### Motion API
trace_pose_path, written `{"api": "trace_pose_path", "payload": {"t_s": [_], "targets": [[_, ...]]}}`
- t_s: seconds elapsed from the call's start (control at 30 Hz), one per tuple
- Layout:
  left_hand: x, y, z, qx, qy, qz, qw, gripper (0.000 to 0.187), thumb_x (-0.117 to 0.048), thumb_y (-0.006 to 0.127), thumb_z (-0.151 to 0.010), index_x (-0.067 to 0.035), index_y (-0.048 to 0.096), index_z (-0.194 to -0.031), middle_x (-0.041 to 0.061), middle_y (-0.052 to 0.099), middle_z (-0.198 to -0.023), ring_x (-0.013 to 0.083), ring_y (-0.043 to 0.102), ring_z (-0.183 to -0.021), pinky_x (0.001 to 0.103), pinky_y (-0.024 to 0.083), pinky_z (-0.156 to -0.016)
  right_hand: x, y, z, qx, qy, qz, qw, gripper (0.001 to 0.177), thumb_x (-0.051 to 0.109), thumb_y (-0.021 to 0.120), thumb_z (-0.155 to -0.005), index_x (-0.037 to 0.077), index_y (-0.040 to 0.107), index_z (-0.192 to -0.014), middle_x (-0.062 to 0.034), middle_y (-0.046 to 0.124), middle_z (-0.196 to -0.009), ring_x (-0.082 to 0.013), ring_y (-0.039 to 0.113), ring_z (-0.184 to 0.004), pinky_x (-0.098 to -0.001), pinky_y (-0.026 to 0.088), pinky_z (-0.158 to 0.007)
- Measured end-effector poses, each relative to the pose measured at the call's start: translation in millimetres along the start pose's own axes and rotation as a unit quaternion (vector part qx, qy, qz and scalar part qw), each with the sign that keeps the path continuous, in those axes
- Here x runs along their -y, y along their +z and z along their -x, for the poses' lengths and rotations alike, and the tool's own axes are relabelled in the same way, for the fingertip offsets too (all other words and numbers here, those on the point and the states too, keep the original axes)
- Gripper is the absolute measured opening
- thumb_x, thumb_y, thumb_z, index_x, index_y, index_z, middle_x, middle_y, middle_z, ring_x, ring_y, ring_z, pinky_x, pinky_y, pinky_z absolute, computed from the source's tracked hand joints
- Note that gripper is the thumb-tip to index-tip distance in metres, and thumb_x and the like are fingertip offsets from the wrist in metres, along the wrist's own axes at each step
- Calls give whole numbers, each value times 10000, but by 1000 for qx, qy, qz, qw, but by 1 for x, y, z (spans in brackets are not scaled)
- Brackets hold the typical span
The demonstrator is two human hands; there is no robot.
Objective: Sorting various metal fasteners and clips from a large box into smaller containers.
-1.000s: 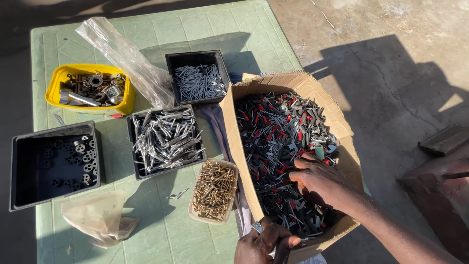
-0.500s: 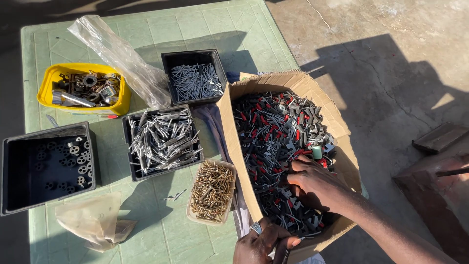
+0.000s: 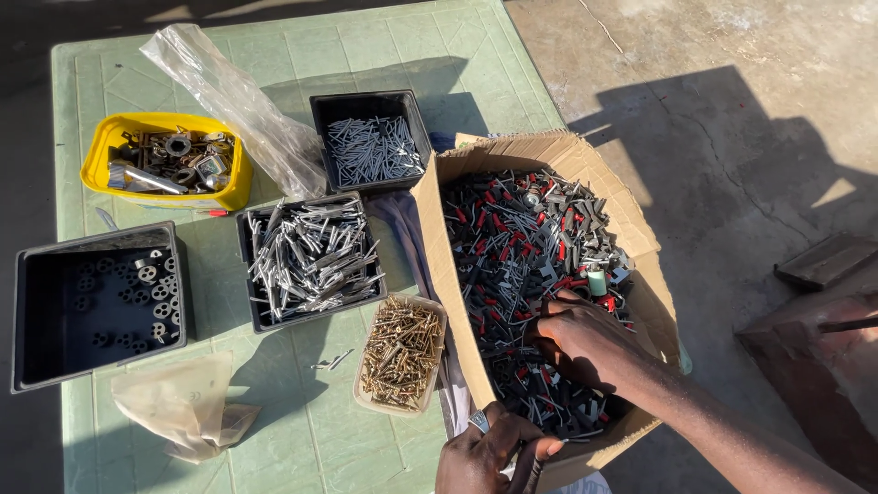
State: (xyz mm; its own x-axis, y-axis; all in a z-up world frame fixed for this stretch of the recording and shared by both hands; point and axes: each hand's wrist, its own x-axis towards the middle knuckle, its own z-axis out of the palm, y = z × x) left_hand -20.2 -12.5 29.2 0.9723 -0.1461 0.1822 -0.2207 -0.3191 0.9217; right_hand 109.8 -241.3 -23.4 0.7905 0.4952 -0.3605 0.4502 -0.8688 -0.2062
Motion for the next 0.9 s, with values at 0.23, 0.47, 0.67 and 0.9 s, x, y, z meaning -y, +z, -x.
{"api": "trace_pose_path", "payload": {"t_s": [0.23,0.47,0.67,0.9], "targets": [[7,6,2,-11,37,-8,999,190,-358,801,-929,-213,707,-848,-60,631,-758,136,636,-622,326,538,-542,-5,34,-10,76,105,0,992,498,114,610,-962,220,148,-809,-13,117,-784,-203,70,-741,-429,142,-771],[1,0,-2,-4,33,16,999,271,-398,724,-977,-184,678,-817,-19,608,-722,176,602,-599,346,487,-577,-16,47,-47,139,151,-27,978,504,50,636,-896,222,174,-787,-2,101,-759,-168,80,-712,-417,183,-660],[10,3,4,-4,15,2,1000,227,-420,747,-949,-213,699,-869,-44,642,-762,186,667,-622,352,517,-561,22,-8,-22,167,164,-19,972,375,47,739,-738,147,378,-739,-39,396,-660,-172,307,-611,-410,306,-565],[18,7,7,-1,4,-22,1000,287,-468,723,-963,-214,674,-839,-47,607,-767,188,647,-630,365,521,-550,12,-18,-5,71,150,-218,962,328,-4,623,-752,164,362,-647,38,357,-598,-118,268,-591,-334,222,-542]]}}
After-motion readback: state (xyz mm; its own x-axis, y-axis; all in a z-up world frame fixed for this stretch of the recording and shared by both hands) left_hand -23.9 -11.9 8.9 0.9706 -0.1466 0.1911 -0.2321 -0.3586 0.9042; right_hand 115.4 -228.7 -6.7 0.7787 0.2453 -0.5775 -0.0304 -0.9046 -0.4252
